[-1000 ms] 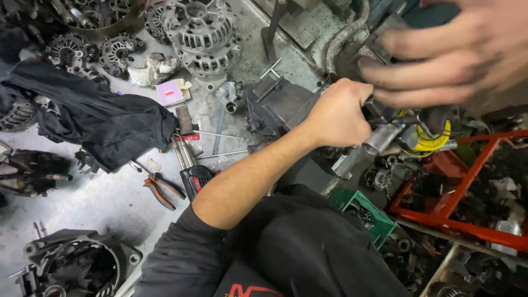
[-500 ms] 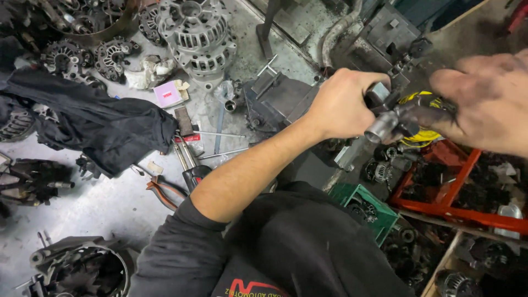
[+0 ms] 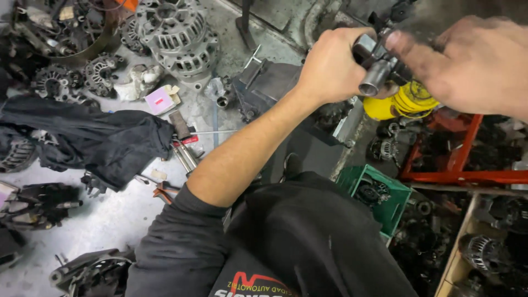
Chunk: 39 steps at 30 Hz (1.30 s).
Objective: The person works on a cluttered metal workbench, handling various mechanical components. They use a cordless impact driver to tighten a bolt on a circular part, then place the part into a bench vise. The person uses a ratchet wrench to tighten a bolt on the vise-mounted component.
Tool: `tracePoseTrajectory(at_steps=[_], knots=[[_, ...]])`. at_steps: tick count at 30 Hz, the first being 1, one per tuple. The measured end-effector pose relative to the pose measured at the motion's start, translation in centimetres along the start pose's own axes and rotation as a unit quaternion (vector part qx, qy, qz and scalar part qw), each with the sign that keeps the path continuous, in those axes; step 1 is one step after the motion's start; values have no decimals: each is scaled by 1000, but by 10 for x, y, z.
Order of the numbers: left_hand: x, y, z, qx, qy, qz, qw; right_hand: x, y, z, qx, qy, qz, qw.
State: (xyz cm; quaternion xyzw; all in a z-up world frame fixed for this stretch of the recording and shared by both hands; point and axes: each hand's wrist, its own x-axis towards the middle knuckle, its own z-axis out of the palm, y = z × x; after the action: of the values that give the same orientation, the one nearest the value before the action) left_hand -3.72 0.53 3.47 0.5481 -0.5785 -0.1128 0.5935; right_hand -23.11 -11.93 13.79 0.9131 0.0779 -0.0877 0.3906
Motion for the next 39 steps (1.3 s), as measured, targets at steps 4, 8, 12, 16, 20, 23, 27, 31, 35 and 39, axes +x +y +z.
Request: tracePoseTrajectory(at_steps=[4,8,12,16,20,23,27,31,35,39], knots=[[2,-4,-12,-33,-41,41,998,19,3,-46,198,146,142,959],[1,-30,-25,-58,-78,64,993,21,55,-9,28,145,-158,976],[-8,-36,-27,-68,-83,107,988,14,78,33,71,76,-298,949],[-4,-29,-14,-43,-137,71,987,20,95,81,-58,112,-479,869],[-1,-33,-16,-34,-132,52,989,28,91,113,-148,239,-643,712],[-2,-37,-17,-63,-122,98,986,38,74,81,31,290,-541,789],[-2,-35,-14,-59,-128,100,985,57,46,-19,168,209,-270,925],[-4,-35,-13,-79,-98,135,983,53,14,-33,104,21,-7,994],[-4,-42,-7,-64,-121,94,986,66,2,-44,13,-36,100,994],[-3,-41,-7,-35,-64,166,983,65,22,3,-63,95,33,993]])
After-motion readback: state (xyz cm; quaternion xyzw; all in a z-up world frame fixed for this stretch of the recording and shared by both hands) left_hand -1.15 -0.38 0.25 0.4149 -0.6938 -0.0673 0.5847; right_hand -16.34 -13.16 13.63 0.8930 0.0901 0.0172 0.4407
